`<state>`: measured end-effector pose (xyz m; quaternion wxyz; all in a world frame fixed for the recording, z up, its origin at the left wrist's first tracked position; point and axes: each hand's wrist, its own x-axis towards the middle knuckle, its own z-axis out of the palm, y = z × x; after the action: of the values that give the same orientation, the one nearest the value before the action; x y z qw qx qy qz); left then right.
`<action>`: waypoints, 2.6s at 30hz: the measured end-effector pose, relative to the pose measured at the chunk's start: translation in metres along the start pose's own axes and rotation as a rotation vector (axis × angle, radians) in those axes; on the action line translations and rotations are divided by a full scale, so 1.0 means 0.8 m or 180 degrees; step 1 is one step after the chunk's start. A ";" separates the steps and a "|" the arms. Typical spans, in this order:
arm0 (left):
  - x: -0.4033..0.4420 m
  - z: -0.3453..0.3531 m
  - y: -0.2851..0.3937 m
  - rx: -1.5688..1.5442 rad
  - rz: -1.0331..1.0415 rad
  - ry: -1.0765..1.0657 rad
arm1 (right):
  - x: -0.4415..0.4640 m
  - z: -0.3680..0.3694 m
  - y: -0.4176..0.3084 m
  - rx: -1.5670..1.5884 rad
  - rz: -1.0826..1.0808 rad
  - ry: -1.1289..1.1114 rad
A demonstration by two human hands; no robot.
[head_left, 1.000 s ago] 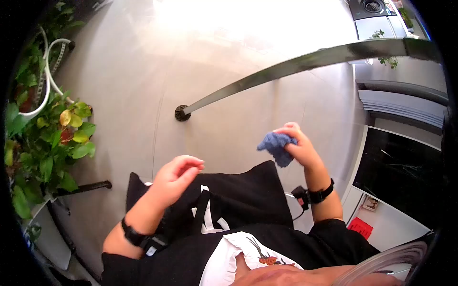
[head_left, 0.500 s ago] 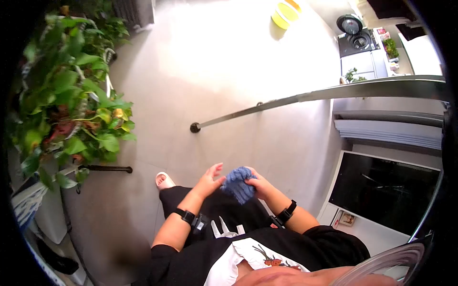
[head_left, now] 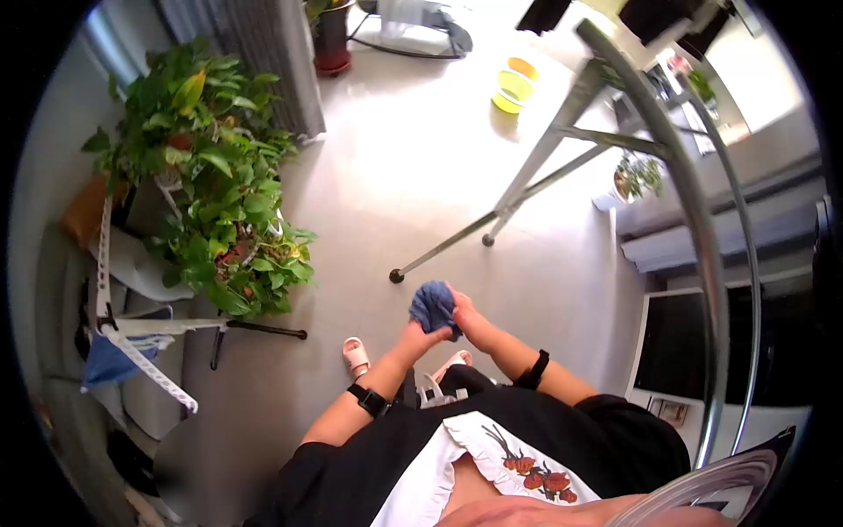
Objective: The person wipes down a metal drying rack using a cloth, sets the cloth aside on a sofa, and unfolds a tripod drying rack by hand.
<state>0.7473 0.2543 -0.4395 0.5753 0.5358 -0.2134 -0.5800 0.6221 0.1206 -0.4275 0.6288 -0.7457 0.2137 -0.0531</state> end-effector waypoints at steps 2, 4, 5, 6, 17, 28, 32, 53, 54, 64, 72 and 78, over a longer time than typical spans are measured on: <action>-0.011 0.015 0.045 0.0257 0.0266 0.0117 | -0.021 0.002 -0.050 0.0200 0.0033 -0.0038; -0.011 0.010 0.063 0.0254 0.0304 -0.0207 | -0.054 0.012 -0.103 0.0332 0.0118 0.0262; -0.013 0.008 0.069 0.0264 0.0267 -0.0406 | -0.071 0.016 -0.129 0.0401 0.0156 0.0414; -0.015 0.012 0.084 -0.0005 0.0189 -0.0712 | -0.091 0.021 -0.135 0.0359 0.0136 0.0703; 0.021 0.139 0.360 0.1047 0.3485 -0.0157 | -0.410 0.174 -0.168 0.0143 0.1198 0.3672; -0.146 0.351 0.356 0.2617 0.4967 0.0671 | -0.668 0.369 -0.112 0.0511 0.1862 0.4862; -0.236 0.418 0.288 0.2395 0.5185 0.0273 | -0.760 0.427 -0.079 0.0533 0.1765 0.5231; -0.453 0.738 -0.116 0.0993 0.1281 -0.4550 | -0.728 0.604 -0.063 0.1494 0.2792 0.6541; -0.470 0.763 -0.132 0.0655 0.1702 -0.4604 | -0.713 0.620 -0.071 0.1820 0.2818 0.6710; -0.547 0.787 -0.223 0.0051 0.0144 -0.4900 | -0.537 0.807 -0.102 0.3984 0.3168 0.7683; -0.486 0.781 -0.327 0.0513 0.0645 -0.4521 | -0.602 0.851 -0.073 0.4535 0.2310 0.7935; -0.442 0.786 -0.349 0.1732 0.1344 -0.3567 | -0.841 0.839 -0.084 0.3701 0.1758 0.8259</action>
<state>-0.0038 0.4083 -0.3375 0.3226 0.2256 -0.7202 -0.5712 0.2654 1.0020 -0.3718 0.1941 0.2469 0.7052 -0.6357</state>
